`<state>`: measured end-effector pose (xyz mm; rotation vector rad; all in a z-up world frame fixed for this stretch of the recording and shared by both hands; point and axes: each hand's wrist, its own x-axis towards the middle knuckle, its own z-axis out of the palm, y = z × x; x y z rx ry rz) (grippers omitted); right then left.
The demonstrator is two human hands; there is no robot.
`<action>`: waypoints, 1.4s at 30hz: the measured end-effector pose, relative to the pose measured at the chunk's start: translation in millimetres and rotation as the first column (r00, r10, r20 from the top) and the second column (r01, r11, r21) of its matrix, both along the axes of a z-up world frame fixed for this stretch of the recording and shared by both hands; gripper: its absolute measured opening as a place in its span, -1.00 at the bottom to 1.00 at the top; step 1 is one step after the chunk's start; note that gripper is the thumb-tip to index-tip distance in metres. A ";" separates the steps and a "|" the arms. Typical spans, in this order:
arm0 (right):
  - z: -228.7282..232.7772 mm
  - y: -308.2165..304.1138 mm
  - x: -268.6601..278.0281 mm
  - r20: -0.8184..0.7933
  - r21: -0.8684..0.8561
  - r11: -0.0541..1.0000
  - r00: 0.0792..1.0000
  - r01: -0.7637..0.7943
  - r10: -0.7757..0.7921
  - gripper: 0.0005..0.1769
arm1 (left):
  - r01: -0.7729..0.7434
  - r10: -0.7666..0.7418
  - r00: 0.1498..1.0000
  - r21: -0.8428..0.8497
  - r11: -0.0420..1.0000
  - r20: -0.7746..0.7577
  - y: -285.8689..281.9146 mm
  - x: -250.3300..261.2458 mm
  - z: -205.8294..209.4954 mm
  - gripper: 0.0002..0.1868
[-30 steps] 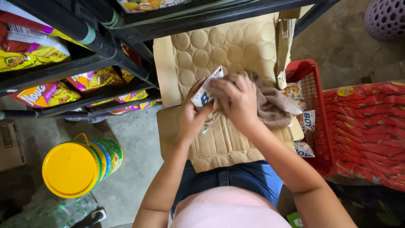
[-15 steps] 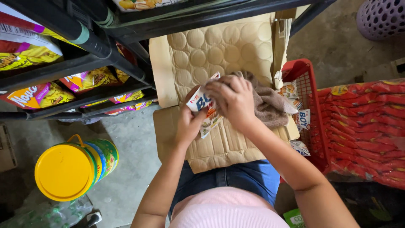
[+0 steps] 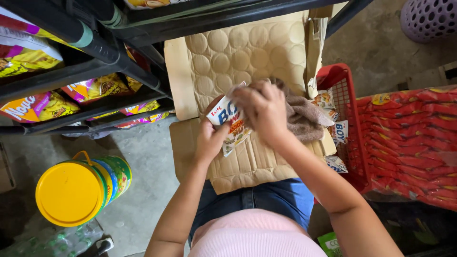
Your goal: Wiping individual snack packets with a cloth and arranging them on shelves.
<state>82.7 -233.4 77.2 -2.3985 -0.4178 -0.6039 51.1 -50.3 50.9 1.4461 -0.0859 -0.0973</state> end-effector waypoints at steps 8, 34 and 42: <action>-19.8 -44.4 10.9 -0.492 0.422 0.903 0.857 0.083 0.151 -0.65 | -0.001 -0.012 0.999 -0.333 0.943 -0.037 26.5 25.5 -2.5 -0.18; 18.5 15.0 -46.7 -0.029 0.233 0.957 0.982 -0.173 0.185 -0.58 | 0.143 -0.164 0.972 0.130 0.981 0.166 -2.0 -0.8 50.2 -0.08; -6.4 9.8 -5.7 -0.020 0.229 0.972 0.998 -0.052 0.058 -0.66 | 0.123 -0.117 0.988 0.066 0.990 -0.098 -1.3 2.1 38.2 -0.43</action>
